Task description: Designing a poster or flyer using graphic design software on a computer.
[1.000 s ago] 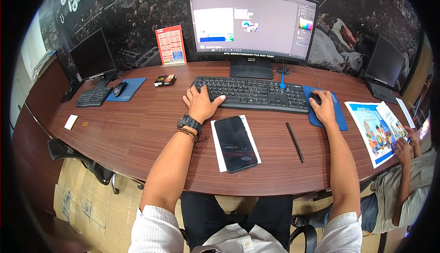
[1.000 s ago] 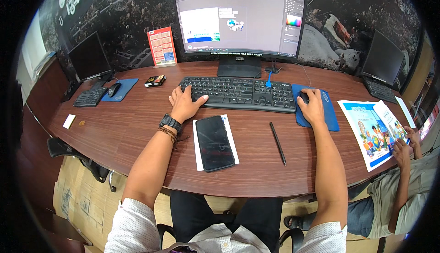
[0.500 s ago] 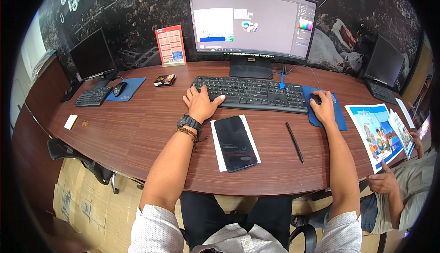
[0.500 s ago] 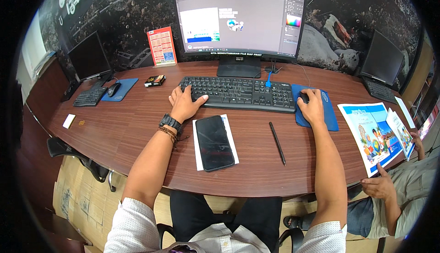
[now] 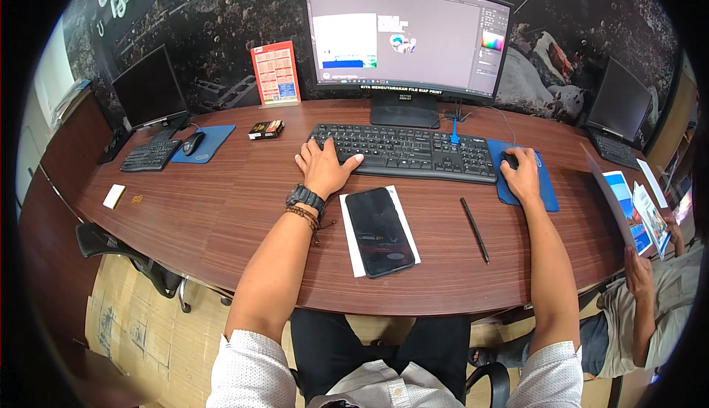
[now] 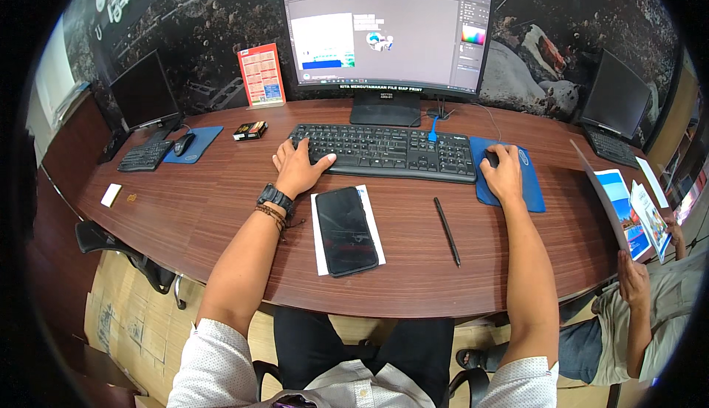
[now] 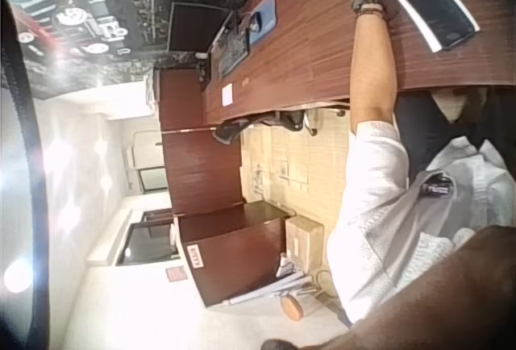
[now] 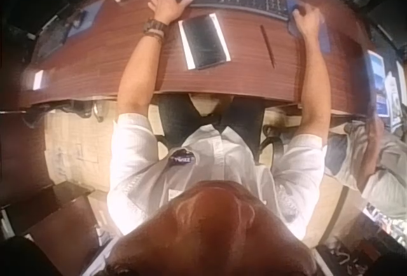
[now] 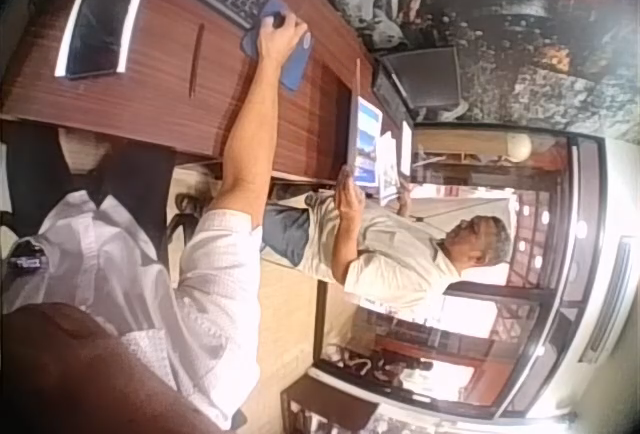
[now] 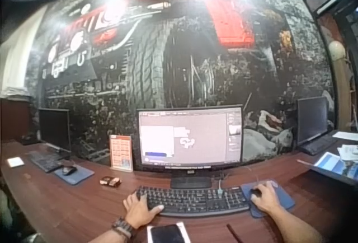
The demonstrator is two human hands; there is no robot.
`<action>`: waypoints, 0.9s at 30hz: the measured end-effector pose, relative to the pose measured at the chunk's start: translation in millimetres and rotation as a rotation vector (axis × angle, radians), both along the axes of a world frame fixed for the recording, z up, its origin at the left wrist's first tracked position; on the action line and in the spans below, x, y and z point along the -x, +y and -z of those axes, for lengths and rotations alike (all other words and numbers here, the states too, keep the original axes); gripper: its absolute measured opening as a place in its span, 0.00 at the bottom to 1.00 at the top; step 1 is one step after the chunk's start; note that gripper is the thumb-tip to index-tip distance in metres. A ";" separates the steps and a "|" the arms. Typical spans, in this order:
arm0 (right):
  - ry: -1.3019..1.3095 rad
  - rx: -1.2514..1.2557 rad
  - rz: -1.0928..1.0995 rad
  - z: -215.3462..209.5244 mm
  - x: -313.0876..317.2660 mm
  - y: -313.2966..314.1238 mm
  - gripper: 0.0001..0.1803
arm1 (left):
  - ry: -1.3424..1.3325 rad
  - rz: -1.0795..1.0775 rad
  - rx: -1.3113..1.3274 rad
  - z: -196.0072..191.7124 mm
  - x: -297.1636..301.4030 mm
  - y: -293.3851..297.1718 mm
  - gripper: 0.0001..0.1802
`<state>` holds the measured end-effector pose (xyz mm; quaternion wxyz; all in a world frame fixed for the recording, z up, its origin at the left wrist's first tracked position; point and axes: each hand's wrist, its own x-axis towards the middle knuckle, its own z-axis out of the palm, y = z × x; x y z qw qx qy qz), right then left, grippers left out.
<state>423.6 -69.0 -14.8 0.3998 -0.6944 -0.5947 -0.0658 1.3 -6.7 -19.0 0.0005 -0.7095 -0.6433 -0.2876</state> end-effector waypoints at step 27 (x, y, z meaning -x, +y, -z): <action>-0.016 0.005 0.000 5.3 -4.5 2.5 0.19 | -0.017 -0.127 0.054 -13.1 4.6 -1.4 0.57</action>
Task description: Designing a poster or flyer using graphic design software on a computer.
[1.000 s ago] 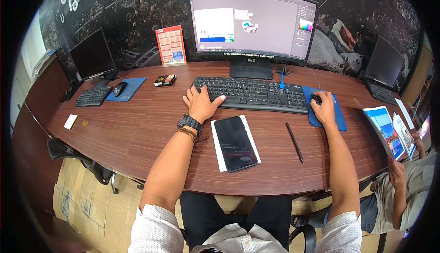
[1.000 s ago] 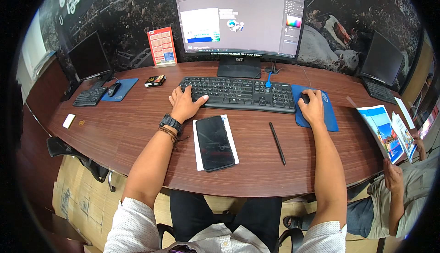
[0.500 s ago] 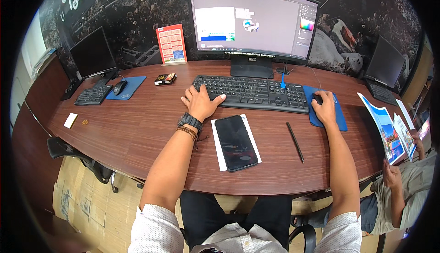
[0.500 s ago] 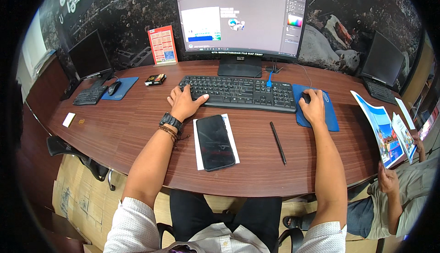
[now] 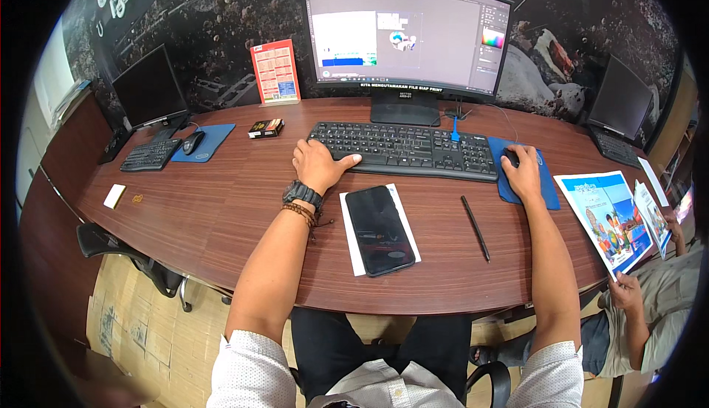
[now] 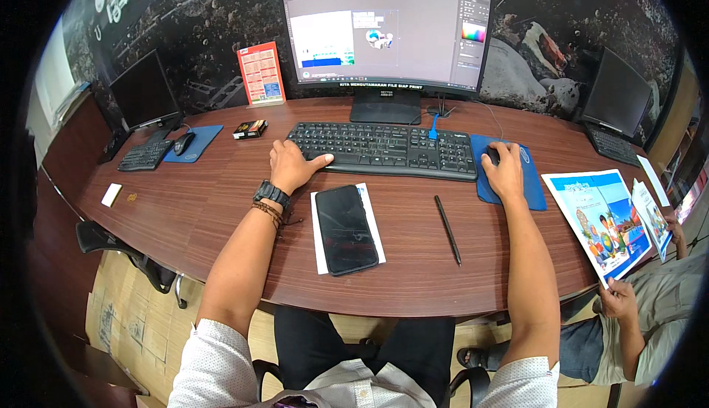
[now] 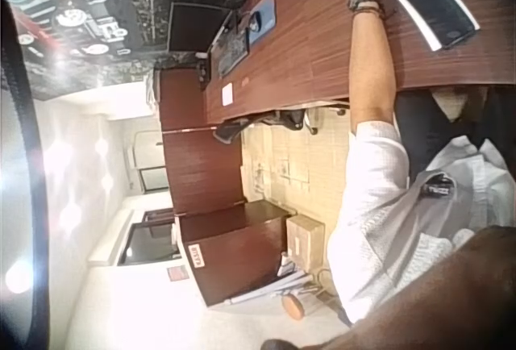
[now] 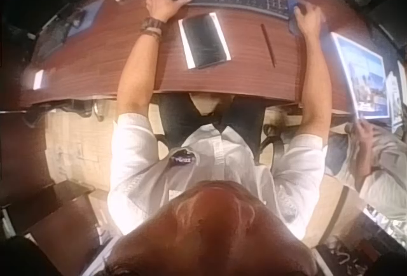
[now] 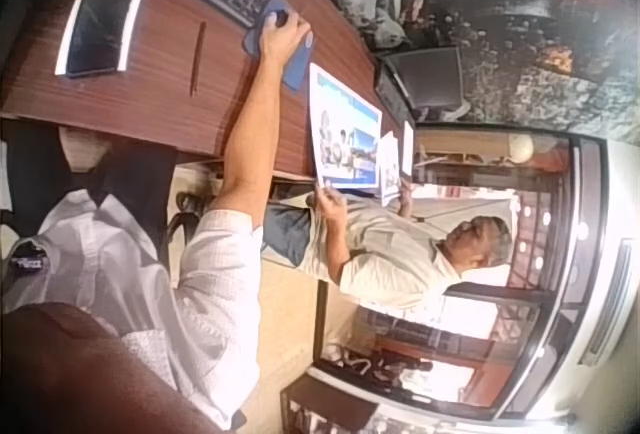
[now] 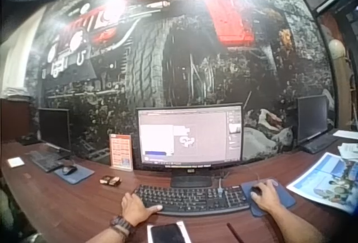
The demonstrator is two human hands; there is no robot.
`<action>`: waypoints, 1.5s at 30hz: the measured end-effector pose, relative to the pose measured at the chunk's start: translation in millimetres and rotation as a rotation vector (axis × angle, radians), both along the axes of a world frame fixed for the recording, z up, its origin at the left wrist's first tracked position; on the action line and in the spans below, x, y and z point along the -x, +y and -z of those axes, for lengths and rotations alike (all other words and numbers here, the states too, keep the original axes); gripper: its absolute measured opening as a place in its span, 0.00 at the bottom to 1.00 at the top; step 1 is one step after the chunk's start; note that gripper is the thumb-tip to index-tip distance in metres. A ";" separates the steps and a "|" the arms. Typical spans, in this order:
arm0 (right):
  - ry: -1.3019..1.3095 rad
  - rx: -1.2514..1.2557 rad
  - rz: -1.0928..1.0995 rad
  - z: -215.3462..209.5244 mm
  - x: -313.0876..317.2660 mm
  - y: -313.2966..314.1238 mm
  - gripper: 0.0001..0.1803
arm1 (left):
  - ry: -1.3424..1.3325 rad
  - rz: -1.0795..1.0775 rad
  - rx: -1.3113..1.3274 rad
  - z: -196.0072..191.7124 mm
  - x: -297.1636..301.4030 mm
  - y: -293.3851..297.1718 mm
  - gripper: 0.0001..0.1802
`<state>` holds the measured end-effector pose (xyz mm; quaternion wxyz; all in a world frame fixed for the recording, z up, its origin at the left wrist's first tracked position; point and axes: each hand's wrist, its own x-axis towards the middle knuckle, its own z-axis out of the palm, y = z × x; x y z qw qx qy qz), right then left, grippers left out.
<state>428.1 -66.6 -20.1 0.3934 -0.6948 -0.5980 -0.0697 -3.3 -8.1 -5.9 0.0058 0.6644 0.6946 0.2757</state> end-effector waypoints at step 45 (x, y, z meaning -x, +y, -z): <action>-0.002 -0.027 -0.016 0.9 -1.4 0.5 0.18 | -0.034 0.261 -0.091 -11.0 -2.0 -4.6 0.33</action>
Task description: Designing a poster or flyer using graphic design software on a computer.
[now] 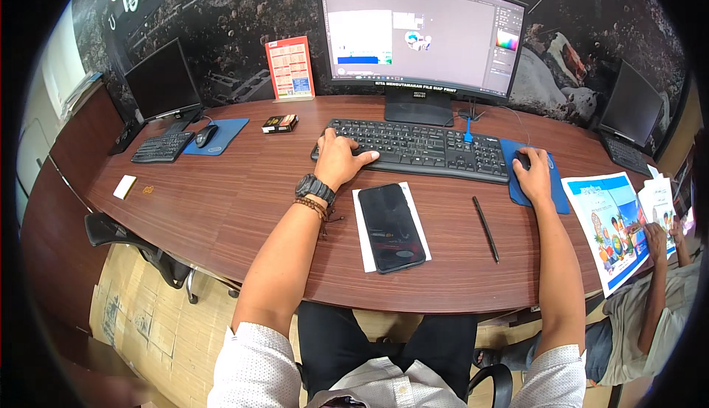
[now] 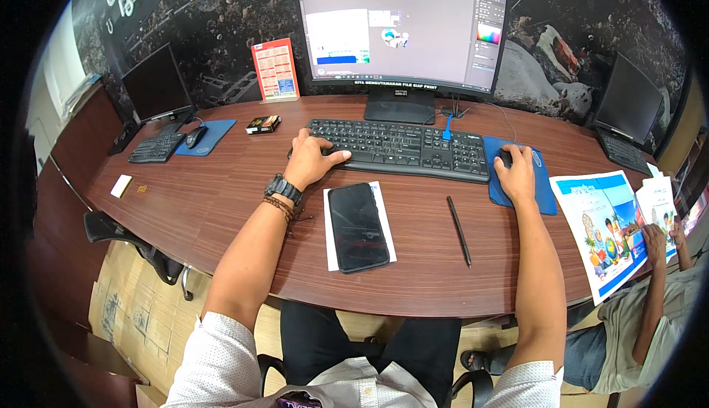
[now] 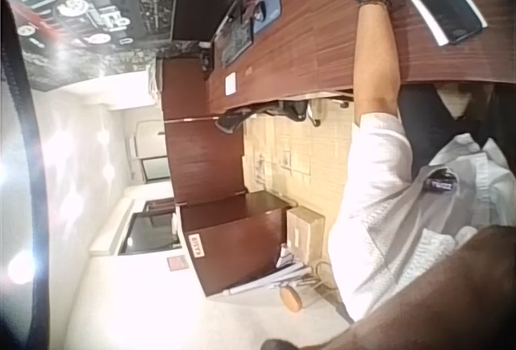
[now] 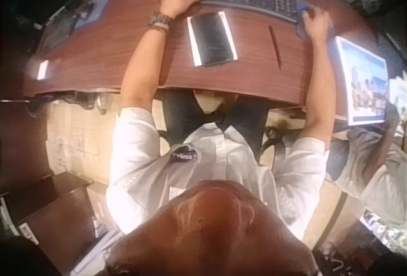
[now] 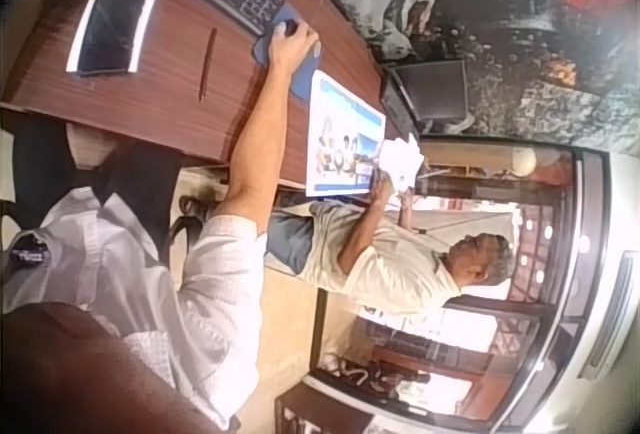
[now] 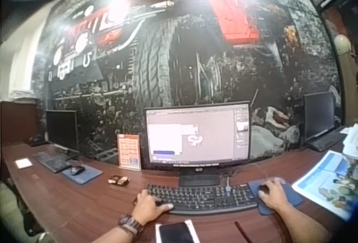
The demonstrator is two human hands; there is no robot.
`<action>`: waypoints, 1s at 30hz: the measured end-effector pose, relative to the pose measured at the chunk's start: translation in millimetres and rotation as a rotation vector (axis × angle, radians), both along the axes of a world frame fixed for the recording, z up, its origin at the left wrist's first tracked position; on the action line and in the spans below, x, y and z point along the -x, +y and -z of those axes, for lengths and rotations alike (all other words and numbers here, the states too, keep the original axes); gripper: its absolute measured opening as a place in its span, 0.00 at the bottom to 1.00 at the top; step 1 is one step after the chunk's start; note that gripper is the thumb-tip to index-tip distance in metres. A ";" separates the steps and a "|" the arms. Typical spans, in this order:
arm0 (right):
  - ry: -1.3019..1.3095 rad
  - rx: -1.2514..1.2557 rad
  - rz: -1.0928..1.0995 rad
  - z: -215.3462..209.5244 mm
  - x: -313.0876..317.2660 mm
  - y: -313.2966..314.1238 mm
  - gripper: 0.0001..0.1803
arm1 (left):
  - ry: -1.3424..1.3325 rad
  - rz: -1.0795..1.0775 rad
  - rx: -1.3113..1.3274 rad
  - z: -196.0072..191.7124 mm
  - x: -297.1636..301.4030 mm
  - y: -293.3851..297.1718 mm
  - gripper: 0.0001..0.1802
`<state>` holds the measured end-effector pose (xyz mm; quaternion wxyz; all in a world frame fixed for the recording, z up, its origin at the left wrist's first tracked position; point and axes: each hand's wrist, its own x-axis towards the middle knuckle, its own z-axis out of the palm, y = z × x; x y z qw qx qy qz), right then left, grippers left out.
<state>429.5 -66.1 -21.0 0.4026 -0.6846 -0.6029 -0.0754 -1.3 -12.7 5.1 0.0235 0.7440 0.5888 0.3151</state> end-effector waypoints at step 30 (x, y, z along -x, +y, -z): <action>0.026 0.000 -0.108 -3.3 2.1 -4.0 0.20 | 0.027 -0.116 0.066 20.5 4.0 5.1 0.50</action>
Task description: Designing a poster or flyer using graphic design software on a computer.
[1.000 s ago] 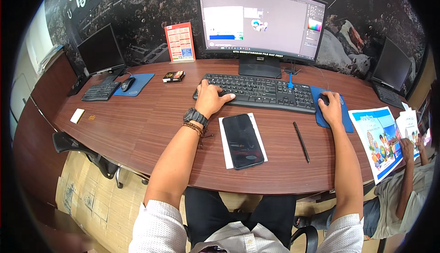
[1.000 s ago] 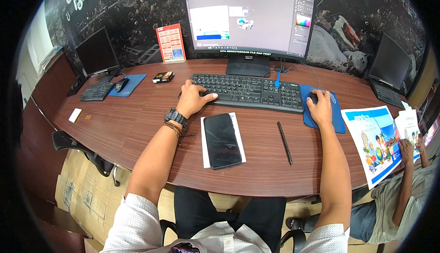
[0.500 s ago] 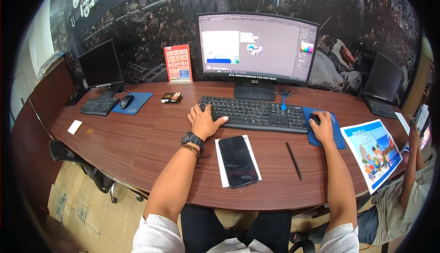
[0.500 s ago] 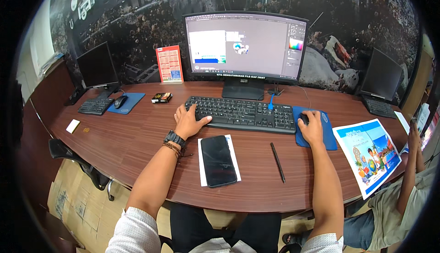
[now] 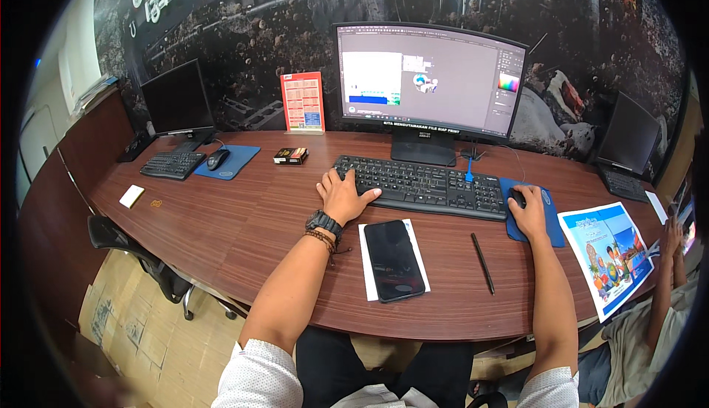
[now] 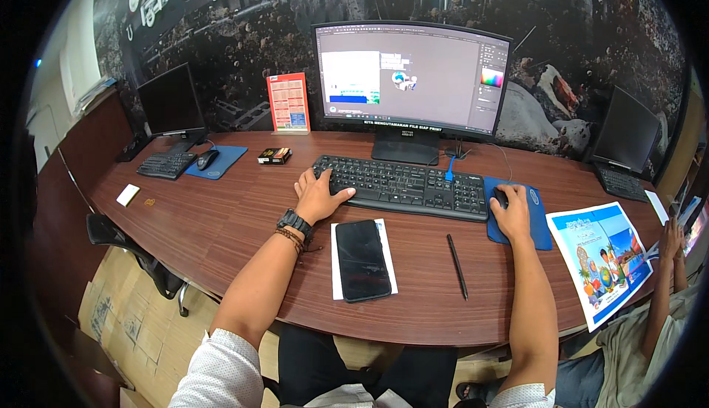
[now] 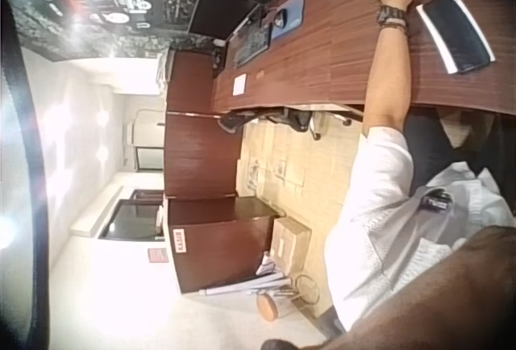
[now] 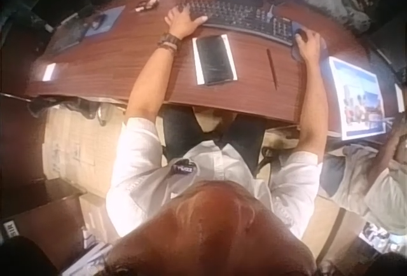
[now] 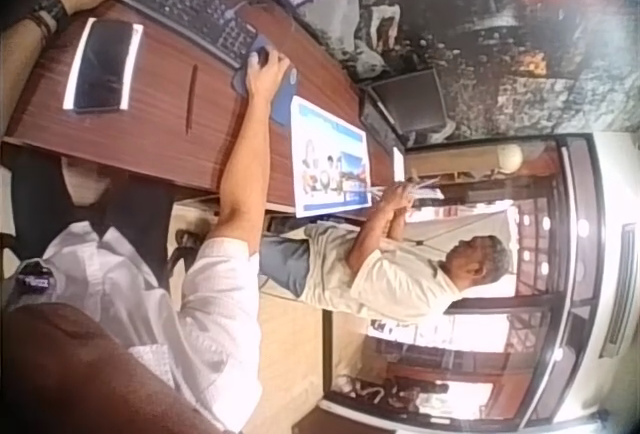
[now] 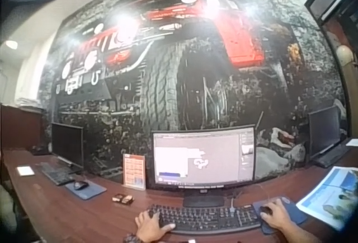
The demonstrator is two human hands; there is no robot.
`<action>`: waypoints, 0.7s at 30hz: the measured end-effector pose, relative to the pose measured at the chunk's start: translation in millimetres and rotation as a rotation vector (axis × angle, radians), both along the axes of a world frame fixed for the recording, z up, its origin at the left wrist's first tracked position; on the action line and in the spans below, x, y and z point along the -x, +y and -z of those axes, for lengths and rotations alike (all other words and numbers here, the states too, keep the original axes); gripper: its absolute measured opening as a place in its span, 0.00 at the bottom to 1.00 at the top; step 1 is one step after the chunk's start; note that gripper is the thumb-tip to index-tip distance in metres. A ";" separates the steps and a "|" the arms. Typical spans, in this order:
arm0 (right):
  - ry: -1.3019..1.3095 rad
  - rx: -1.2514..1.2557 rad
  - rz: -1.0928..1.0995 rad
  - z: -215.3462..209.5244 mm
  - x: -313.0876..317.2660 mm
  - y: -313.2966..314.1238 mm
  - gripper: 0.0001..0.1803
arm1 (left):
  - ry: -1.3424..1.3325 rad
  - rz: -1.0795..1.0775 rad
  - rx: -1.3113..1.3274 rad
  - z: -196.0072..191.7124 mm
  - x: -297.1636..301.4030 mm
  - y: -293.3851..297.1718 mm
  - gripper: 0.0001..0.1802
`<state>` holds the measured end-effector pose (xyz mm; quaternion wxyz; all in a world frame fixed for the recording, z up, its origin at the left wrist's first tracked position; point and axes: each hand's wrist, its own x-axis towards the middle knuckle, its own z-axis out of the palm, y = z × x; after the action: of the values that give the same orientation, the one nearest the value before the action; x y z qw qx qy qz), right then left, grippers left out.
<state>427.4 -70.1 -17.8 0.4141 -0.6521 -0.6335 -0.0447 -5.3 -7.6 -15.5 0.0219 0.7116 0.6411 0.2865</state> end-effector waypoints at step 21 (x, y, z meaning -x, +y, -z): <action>-0.008 0.034 0.091 -2.0 3.5 0.0 0.19 | 0.017 0.002 0.039 -5.0 -0.5 -2.9 0.51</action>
<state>423.9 -70.2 -15.8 0.3979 -0.6870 -0.6055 -0.0555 -4.8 -10.5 -10.4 0.0308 0.7141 0.6460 0.2679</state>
